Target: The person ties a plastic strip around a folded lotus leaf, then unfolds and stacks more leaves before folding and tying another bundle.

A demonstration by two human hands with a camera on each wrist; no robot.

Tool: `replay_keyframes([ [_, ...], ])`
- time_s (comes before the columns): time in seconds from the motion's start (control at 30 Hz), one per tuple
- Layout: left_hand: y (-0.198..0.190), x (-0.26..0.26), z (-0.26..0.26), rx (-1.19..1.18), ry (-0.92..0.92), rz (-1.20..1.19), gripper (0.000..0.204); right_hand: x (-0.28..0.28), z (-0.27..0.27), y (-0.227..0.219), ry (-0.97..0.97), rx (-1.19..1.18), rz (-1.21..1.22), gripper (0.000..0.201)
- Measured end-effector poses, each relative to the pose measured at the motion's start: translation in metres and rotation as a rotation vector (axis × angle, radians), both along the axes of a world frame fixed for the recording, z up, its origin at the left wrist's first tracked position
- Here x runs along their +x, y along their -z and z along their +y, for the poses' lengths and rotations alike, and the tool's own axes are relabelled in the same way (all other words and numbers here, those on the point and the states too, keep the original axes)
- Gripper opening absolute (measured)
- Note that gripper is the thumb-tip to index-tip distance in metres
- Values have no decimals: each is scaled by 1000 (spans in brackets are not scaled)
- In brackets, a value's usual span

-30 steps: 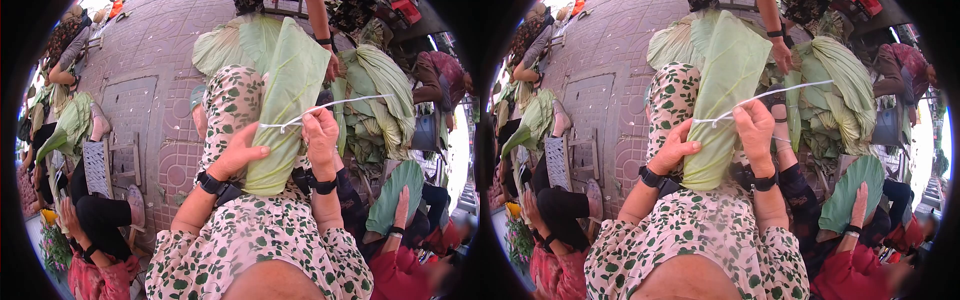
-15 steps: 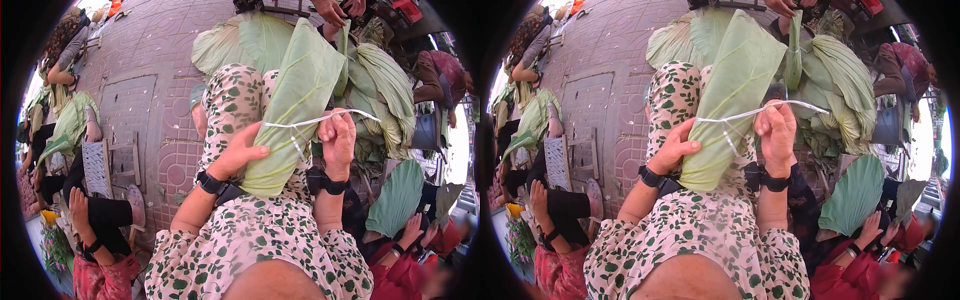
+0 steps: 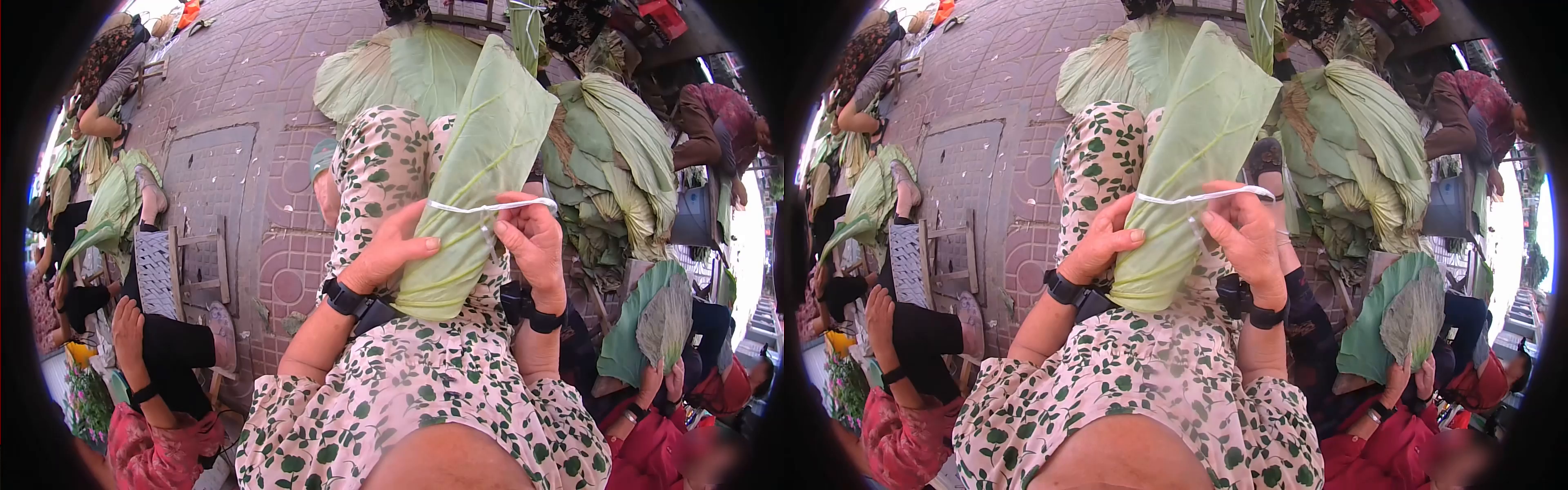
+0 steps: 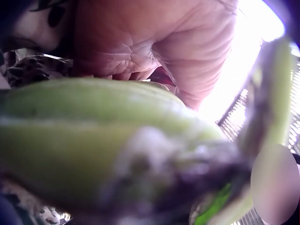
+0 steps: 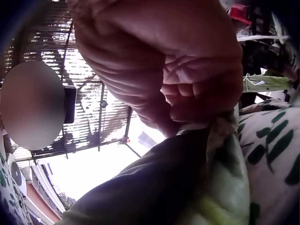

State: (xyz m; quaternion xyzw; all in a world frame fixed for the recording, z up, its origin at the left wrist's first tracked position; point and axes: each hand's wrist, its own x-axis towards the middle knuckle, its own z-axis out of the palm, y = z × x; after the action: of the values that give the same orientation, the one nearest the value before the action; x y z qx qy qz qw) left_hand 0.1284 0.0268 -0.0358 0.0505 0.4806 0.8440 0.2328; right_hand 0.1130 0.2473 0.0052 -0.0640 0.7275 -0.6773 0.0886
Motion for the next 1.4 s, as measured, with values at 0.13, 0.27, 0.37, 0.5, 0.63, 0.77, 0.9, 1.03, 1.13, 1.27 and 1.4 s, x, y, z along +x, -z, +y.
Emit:
replay_keyframes([
  [0.13, 1, 0, 0, -11, 0, 1, 67, 1, 10, -3, -22, -364, -164, 34],
  [0.27, 1, 0, -1, 11, 8, -21, 67, -2, 29, 14, -118, -771, -210, 23],
  [0.37, 5, -1, -2, 51, 6, -32, 70, -5, 41, 36, 13, -1113, -286, 28],
  [0.5, 0, 1, -4, 125, 4, -69, 70, -14, 60, 69, 254, -1598, -414, 17],
  [0.63, 6, 4, -6, 192, -56, -117, 67, -18, 101, 106, 397, -1651, -394, 9],
  [0.77, 4, 4, -7, 263, -89, -133, 66, 3, 123, 132, 645, -1315, -305, 9],
  [0.9, 9, 4, -7, 228, -72, -156, 65, 36, 121, 153, 784, -662, -322, 11],
  [1.03, 7, 3, -5, 210, -64, -157, 64, 79, 135, 212, 603, 305, -351, 8],
  [1.13, -1, 2, -4, 195, -53, -150, 71, 112, 129, 213, 451, 783, -114, 8],
  [1.27, -3, 2, -4, 181, -60, -150, 79, 163, 161, 275, 236, 898, -336, 17],
  [1.4, 1, 3, -4, 189, -65, -155, 79, 212, 201, 333, 83, 1032, -448, 29],
])
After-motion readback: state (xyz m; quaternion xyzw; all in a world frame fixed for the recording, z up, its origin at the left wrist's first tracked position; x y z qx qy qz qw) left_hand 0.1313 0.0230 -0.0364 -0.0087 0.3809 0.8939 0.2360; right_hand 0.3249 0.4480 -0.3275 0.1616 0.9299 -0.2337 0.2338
